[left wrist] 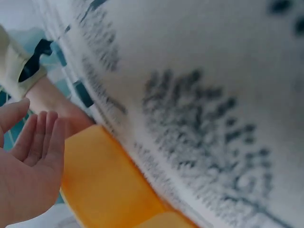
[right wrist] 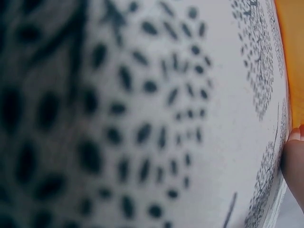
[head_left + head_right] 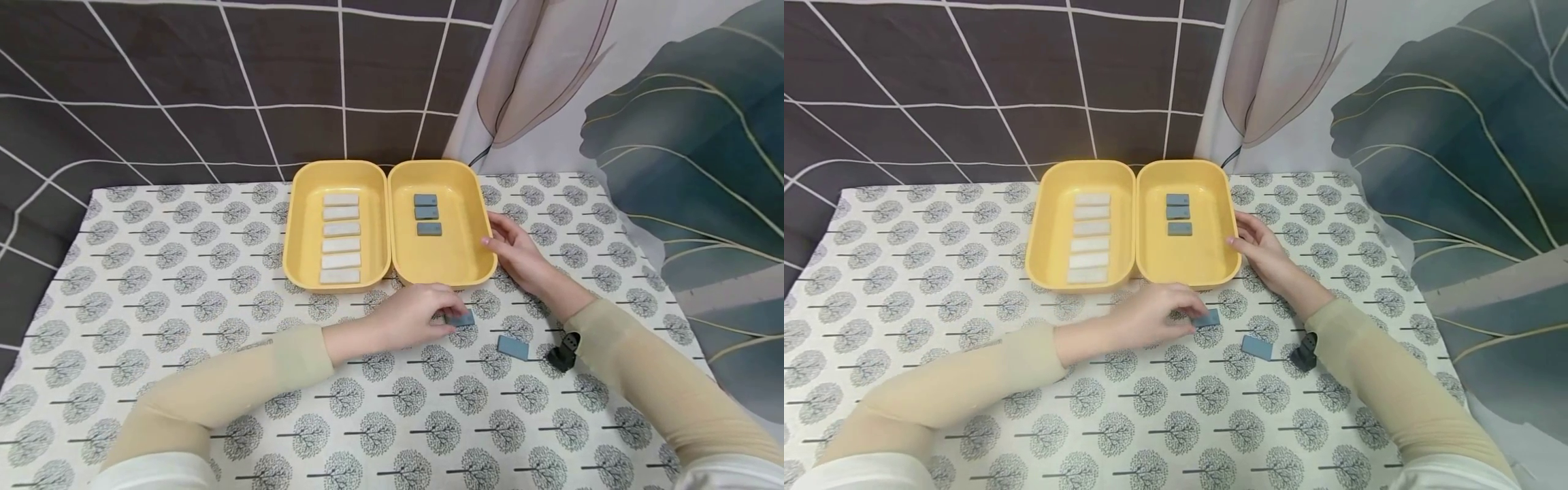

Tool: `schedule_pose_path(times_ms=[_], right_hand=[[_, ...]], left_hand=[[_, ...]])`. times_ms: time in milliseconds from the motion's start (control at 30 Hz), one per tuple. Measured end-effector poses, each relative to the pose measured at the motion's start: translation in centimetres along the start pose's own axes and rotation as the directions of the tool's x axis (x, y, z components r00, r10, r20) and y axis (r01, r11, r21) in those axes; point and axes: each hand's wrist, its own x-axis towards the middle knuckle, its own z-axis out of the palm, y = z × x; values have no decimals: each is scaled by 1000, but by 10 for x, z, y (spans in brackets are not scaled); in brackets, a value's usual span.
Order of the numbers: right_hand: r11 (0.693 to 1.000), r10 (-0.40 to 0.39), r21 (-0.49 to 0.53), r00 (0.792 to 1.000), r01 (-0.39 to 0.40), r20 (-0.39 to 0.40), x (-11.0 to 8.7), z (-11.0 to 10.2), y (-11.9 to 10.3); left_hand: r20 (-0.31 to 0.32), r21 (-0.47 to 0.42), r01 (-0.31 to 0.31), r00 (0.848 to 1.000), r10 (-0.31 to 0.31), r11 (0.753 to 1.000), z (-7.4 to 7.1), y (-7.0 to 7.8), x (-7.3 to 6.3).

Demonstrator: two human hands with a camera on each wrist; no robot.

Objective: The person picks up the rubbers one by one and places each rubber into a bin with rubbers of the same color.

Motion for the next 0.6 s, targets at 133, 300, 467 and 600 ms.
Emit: schedule_pose_path(times_ms=[133,300,467,600], right_hand=[[1000,5,-1,1000,-5,0,-1,1,0],[1000,1,-2,1000,-1,-1,0,0,1],[1000,-6,-5,1000,6,-3,0,0,2],[1000,-3,-10,1000,3,-4,0,0,0]], left_hand=[[23,29,28,999,-29,999,8,-3,0],[44,69,49,998,-52,996,12,-6,2],[80,116,74,993,-84,990,15,-6,6],[85,160,72,993,-87,984,18,-7,8]])
